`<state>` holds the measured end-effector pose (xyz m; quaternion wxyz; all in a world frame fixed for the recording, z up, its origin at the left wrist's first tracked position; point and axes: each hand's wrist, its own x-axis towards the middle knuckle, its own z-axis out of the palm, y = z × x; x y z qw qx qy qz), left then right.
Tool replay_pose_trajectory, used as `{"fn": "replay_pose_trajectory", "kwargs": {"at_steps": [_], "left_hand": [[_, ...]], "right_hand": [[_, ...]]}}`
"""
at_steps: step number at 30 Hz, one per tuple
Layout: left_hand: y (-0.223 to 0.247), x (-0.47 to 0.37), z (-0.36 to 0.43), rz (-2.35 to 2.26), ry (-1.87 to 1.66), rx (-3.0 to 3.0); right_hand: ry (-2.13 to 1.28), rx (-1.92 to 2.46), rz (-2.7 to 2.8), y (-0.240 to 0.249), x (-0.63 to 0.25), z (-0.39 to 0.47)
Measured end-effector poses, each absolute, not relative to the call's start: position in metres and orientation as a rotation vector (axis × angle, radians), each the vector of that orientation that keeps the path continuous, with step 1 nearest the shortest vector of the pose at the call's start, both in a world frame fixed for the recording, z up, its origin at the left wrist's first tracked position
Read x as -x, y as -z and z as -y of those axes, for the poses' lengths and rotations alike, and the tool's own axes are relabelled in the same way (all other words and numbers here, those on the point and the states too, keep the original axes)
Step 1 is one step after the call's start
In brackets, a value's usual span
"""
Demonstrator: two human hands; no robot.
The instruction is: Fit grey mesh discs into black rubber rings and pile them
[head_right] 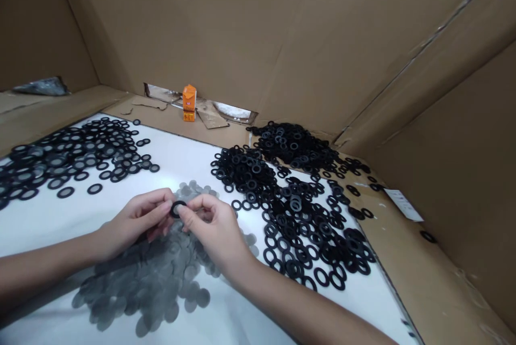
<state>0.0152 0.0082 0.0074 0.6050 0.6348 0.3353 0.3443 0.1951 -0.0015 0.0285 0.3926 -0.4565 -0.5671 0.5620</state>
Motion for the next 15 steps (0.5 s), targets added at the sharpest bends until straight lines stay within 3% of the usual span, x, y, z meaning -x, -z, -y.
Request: {"fn": "replay_pose_trajectory", "kwargs": {"at_steps": [7, 15], "left_hand": [[-0.017, -0.0115, -0.0015, -0.798, -0.808, -1.821], [-0.0146, -0.0167, 0.0023, -0.788, -0.822, -1.699]], "right_hand": [[-1.521, 1.102, 1.387, -0.0297, -0.1924, 0.0077], [-1.672, 1.041, 1.342, -0.0338, -0.1913, 0.0079]]}}
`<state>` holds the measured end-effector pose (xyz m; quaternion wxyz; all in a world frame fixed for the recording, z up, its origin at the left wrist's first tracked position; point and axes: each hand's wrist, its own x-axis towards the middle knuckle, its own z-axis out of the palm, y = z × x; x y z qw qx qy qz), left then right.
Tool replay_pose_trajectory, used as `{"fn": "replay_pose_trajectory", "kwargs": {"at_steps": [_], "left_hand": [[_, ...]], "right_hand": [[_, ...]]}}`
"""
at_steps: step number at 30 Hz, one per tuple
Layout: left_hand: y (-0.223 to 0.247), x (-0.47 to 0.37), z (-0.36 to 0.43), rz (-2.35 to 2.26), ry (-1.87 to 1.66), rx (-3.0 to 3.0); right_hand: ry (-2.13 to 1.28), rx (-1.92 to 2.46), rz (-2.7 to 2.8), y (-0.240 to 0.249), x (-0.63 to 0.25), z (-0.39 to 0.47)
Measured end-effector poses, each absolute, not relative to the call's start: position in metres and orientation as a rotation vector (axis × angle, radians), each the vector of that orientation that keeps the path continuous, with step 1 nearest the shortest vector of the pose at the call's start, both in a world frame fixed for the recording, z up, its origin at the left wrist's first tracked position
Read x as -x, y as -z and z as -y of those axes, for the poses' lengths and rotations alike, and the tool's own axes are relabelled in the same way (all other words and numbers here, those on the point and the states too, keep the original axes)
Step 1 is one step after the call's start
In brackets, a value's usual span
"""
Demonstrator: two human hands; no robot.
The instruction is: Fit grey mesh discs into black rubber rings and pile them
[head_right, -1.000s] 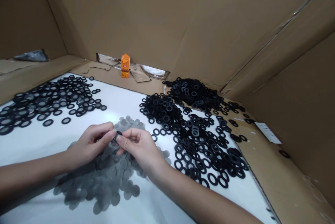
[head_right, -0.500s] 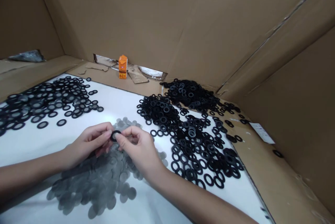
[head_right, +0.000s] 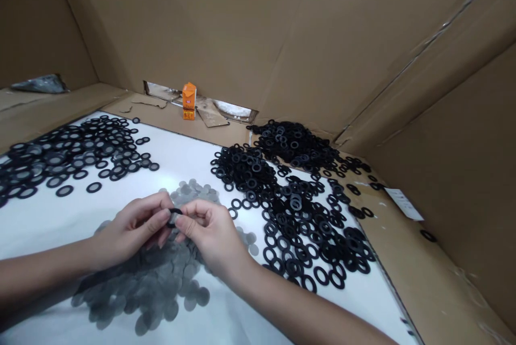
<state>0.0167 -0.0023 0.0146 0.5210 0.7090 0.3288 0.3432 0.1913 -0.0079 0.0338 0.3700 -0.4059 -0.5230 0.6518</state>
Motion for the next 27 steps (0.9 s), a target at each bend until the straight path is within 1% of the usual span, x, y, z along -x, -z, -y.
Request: {"fn": "replay_pose_trajectory", "kwargs": {"at_steps": [4, 12, 16, 20, 27], "left_hand": [[-0.016, -0.017, -0.002, -0.819, -0.802, -1.613], [-0.01, -0.016, -0.008, -0.799, -0.809, -1.406], [-0.01, -0.015, -0.007, -0.851, -0.833, -1.587], [-0.009, -0.015, -0.008, -0.998, -0.888, -1.831], [-0.008, -0.016, -0.009, -1.102, -1.041, -1.925]], "right_hand": [[-1.69, 1.075, 1.327, -0.031, -0.193, 0.006], [-1.592, 1.147, 1.412, -0.034, -0.196, -0.001], [-1.546, 1.181, 1.392, -0.035, -0.196, 0.0], [-1.584, 1.166, 1.383, -0.032, -0.197, 0.0], [-1.596, 1.175, 1.321, -0.03, -0.195, -0.001]]}}
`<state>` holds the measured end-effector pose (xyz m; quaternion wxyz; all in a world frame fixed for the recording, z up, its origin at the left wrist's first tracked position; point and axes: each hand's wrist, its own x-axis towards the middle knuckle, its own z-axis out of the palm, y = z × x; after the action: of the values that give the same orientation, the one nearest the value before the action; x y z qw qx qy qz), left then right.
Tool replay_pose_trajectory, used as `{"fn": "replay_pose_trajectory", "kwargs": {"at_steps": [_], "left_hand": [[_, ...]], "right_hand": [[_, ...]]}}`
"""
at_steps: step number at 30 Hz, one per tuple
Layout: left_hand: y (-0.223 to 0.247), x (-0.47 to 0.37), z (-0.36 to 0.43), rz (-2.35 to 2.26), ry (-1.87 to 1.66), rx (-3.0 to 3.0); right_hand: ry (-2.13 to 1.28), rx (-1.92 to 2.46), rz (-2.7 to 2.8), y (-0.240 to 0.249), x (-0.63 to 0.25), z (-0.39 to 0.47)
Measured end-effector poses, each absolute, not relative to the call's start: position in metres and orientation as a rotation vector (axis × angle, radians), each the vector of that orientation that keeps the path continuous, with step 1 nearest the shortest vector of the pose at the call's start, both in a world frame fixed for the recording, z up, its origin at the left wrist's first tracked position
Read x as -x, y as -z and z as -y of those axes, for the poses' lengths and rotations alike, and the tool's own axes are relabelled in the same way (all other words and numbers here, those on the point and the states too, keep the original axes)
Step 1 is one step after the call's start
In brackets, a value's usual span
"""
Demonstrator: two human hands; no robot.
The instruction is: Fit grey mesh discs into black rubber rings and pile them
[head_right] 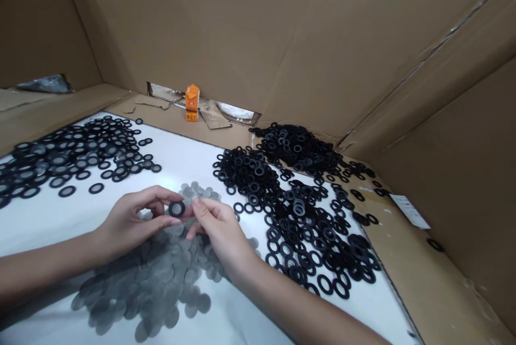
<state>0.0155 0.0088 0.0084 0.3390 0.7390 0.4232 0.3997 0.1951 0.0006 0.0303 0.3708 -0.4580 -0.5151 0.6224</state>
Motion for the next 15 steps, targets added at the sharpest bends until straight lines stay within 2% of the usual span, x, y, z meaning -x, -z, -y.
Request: {"fn": "replay_pose_trajectory", "kwargs": {"at_steps": [5, 7, 12, 15], "left_hand": [[-0.006, -0.015, -0.011, -1.133, -1.021, -2.029], [-0.006, -0.012, -0.017, -1.179, -1.022, -2.064], [-0.011, 0.012, -0.052, -1.385, -0.89, -2.064], [-0.016, 0.033, -0.076, -1.44, -0.8, -2.088]], "right_hand": [[-1.443, 1.251, 1.402, -0.026, -0.201, -0.009], [-1.221, 1.303, 1.607, -0.028, -0.207, -0.013], [-0.391, 1.217, 2.219, -0.047, -0.217, -0.008], [-0.366, 0.976, 2.372, -0.061, -0.22, 0.01]]}}
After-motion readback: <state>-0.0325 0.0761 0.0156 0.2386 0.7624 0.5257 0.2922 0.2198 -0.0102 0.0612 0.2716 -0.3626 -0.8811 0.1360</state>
